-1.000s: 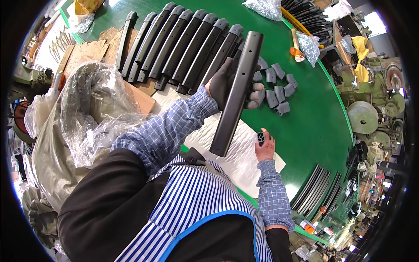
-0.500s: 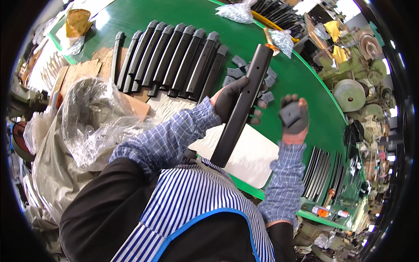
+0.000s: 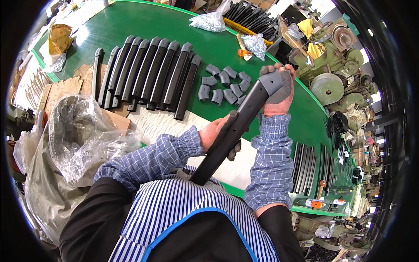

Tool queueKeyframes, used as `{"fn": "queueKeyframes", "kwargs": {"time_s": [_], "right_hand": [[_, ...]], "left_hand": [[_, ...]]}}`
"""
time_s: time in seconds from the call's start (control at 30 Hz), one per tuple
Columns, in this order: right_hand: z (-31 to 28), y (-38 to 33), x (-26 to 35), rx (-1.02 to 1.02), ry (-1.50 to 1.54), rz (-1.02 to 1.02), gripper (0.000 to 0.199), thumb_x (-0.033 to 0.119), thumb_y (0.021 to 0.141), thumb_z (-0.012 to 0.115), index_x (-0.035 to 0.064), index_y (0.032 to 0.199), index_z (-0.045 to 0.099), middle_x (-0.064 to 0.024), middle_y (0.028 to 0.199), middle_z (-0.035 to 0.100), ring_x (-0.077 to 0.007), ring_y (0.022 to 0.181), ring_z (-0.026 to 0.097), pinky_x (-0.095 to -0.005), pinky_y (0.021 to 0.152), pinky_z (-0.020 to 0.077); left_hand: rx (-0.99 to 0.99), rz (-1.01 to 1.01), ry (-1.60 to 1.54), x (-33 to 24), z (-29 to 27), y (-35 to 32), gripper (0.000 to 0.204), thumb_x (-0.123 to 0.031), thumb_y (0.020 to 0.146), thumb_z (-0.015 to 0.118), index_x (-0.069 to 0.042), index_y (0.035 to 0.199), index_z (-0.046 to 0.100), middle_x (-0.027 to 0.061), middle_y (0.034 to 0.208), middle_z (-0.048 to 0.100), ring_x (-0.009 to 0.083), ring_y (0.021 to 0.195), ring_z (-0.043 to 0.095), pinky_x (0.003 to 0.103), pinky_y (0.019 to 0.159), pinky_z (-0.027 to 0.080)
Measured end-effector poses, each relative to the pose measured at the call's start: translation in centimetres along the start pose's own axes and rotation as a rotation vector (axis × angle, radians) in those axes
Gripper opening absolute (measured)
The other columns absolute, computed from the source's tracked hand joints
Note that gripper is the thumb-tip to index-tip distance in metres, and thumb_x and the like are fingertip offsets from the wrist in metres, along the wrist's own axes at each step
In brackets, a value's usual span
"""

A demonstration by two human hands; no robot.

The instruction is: The person repeatedly picks up a black cylindrical handle and a gray cap, aligns the cap over the handle end, and taps it into place with a rubber mallet. Completed units are set aside on the green worktable. The process is repeated for multiple handles throughout the clip.

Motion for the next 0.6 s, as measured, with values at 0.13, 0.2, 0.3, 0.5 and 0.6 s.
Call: {"fn": "queueKeyframes", "kwargs": {"time_s": [0.13, 0.2, 0.3, 0.5, 0.6], "right_hand": [[0.5, -0.5, -1.2, 0.004, -0.011, 0.324, 0.024, 0.000, 0.087, 0.065, 0.0097, 0.108, 0.058, -0.0132, 0.096, 0.060, -0.0269, 0.081, 0.063, -0.0433, 0.071, 0.0582], [0.1, -1.2, -1.6, -0.027, -0.067, 0.391, 0.027, -0.002, 0.085, 0.066, 0.0082, 0.109, 0.057, -0.0151, 0.096, 0.059, -0.0284, 0.079, 0.064, -0.0432, 0.069, 0.0582], [-0.8, -2.4, -1.7, -0.052, -0.106, 0.342, 0.030, -0.002, 0.084, 0.065, 0.0082, 0.111, 0.056, -0.0148, 0.097, 0.058, -0.0272, 0.079, 0.063, -0.0413, 0.070, 0.0574], [-1.3, -3.1, -2.5, -0.234, -0.240, 0.267, 0.029, 0.005, 0.089, 0.064, 0.0085, 0.117, 0.056, -0.0151, 0.098, 0.061, -0.0260, 0.079, 0.065, -0.0405, 0.070, 0.0586], [-0.8, -3.0, -4.2, -0.219, -0.333, 0.192, 0.029, 0.010, 0.090, 0.065, 0.0033, 0.116, 0.055, -0.0165, 0.103, 0.062, -0.0251, 0.081, 0.066, -0.0387, 0.072, 0.0584]], "left_hand": [[-0.080, -0.094, -0.063, 1.0, -0.1, -1.3, 0.070, -0.067, 0.096, 0.036, -0.002, 0.117, 0.049, 0.0183, 0.070, 0.063, 0.0278, 0.054, 0.066, 0.039, 0.049, 0.057], [-0.057, -0.090, -0.153, 1.3, -0.2, -1.6, 0.069, -0.067, 0.096, 0.038, -0.002, 0.117, 0.049, 0.0186, 0.069, 0.063, 0.0281, 0.053, 0.065, 0.040, 0.048, 0.057], [-0.118, -0.132, -0.098, 2.0, -1.0, -1.8, 0.068, -0.066, 0.097, 0.037, -0.002, 0.117, 0.050, 0.0181, 0.068, 0.063, 0.0291, 0.053, 0.065, 0.040, 0.047, 0.058], [-0.190, -0.087, -0.182, 2.5, -1.9, -1.6, 0.058, -0.056, 0.101, 0.038, -0.003, 0.123, 0.051, 0.0193, 0.072, 0.064, 0.0289, 0.058, 0.067, 0.042, 0.049, 0.057], [-0.265, 0.096, 0.120, 1.2, -3.2, -0.5, 0.050, -0.029, 0.101, 0.054, -0.005, 0.142, 0.038, 0.0151, 0.088, 0.063, 0.0243, 0.067, 0.066, 0.040, 0.054, 0.058]]}}
Point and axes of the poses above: each hand's wrist, its own y-axis towards the middle knuckle, its own z-axis out of the palm, x = y × z, the point moved 3 cm from there along y, towards the middle knuckle
